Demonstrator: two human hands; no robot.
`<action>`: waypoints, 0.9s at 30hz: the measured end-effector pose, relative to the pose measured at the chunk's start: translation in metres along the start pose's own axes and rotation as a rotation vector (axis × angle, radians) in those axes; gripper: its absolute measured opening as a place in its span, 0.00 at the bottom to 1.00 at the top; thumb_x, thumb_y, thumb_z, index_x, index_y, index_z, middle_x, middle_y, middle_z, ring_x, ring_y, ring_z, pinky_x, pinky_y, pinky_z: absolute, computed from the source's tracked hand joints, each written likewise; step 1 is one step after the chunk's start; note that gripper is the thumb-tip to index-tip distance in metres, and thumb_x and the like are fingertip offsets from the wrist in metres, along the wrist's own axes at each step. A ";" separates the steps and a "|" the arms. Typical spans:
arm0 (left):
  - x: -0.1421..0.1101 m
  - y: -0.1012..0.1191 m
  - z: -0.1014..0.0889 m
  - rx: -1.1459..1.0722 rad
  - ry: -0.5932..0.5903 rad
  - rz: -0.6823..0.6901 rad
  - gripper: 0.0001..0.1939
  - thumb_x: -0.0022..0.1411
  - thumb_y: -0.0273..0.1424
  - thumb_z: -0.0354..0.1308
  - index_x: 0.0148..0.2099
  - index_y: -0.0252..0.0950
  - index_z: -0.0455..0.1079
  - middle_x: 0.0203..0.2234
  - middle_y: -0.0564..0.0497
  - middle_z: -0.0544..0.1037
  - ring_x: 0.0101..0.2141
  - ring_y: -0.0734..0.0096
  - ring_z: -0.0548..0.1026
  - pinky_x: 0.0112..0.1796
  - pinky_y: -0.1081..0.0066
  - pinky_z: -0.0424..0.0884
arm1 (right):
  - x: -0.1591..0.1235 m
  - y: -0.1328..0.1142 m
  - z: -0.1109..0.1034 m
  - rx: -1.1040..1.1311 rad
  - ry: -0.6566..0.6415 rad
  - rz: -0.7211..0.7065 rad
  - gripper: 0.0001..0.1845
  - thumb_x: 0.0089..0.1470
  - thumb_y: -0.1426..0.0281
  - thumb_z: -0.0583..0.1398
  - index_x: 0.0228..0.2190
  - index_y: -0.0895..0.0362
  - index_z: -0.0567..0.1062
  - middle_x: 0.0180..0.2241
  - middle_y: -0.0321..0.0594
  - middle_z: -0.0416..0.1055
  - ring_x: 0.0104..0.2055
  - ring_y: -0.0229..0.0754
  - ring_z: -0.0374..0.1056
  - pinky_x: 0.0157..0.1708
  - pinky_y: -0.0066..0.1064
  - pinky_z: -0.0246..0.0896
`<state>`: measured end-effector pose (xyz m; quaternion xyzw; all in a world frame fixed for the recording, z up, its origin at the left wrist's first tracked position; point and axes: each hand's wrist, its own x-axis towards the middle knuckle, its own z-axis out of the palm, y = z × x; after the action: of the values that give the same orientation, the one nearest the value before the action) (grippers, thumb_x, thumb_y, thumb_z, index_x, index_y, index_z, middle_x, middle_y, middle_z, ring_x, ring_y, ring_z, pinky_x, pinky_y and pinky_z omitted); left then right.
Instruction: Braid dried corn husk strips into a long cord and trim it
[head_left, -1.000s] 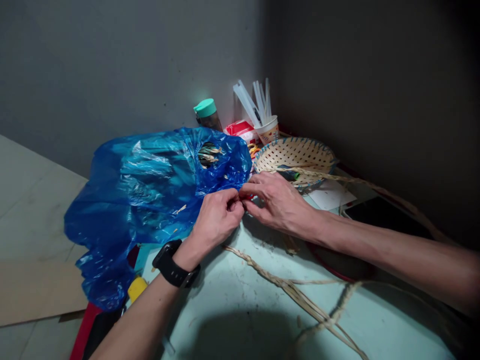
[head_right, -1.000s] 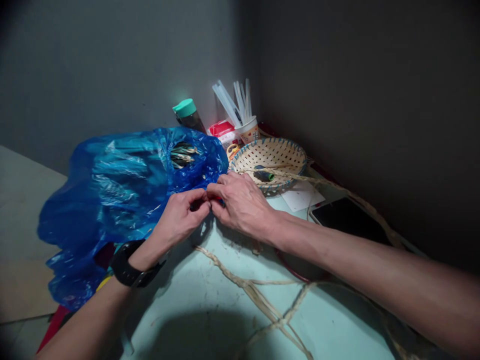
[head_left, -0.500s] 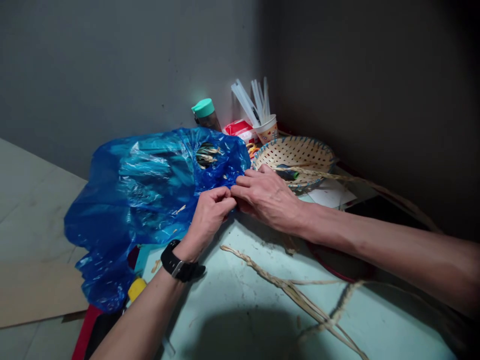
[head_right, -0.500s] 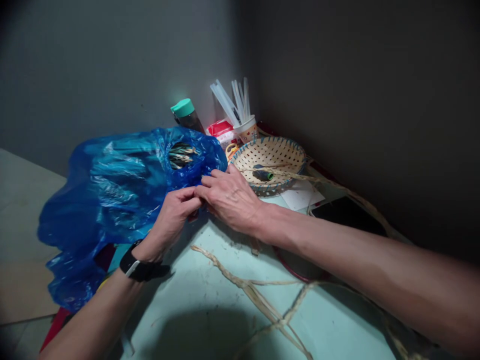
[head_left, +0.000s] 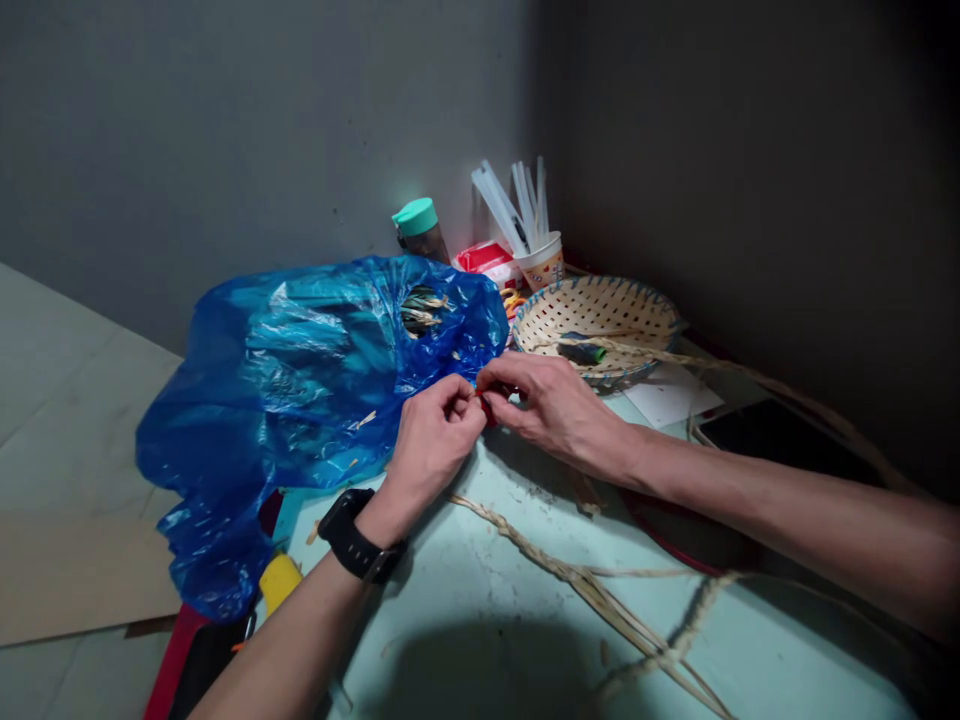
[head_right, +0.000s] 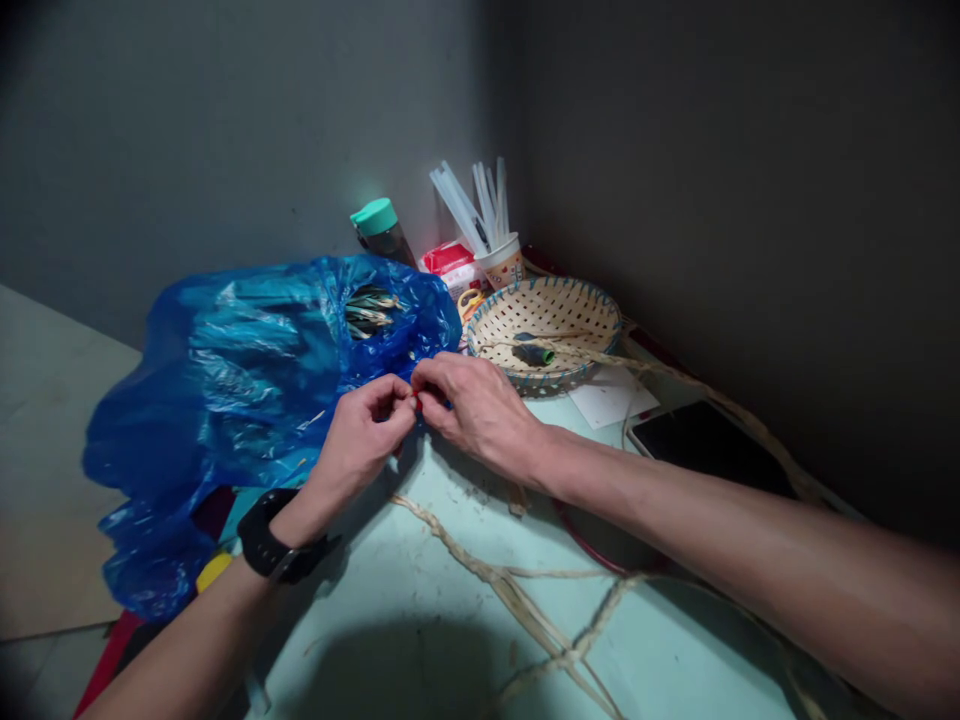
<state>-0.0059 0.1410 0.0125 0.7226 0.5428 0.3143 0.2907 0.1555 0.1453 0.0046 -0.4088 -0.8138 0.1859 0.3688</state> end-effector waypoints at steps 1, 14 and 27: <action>0.001 0.002 0.001 0.077 0.039 0.033 0.04 0.55 0.27 0.52 0.28 0.36 0.65 0.19 0.57 0.66 0.22 0.77 0.63 0.26 0.75 0.58 | 0.001 -0.001 0.000 -0.014 0.001 0.010 0.06 0.54 0.76 0.56 0.32 0.59 0.74 0.31 0.38 0.70 0.32 0.37 0.63 0.33 0.27 0.52; 0.001 0.002 -0.003 -0.325 -0.082 -0.100 0.04 0.54 0.27 0.53 0.30 0.35 0.68 0.18 0.56 0.70 0.17 0.77 0.66 0.19 0.76 0.60 | 0.001 0.002 0.006 0.320 0.088 0.160 0.05 0.50 0.75 0.56 0.32 0.57 0.67 0.30 0.33 0.70 0.29 0.35 0.64 0.30 0.25 0.54; 0.004 0.003 -0.008 -0.292 -0.102 -0.078 0.05 0.49 0.24 0.51 0.24 0.35 0.64 0.16 0.58 0.62 0.20 0.78 0.59 0.22 0.76 0.55 | 0.010 -0.004 -0.008 -0.157 -0.131 -0.318 0.06 0.57 0.78 0.51 0.30 0.57 0.65 0.31 0.39 0.64 0.31 0.39 0.55 0.33 0.32 0.49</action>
<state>-0.0092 0.1452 0.0200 0.6660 0.5036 0.3411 0.4317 0.1551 0.1505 0.0167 -0.2898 -0.9024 0.0872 0.3067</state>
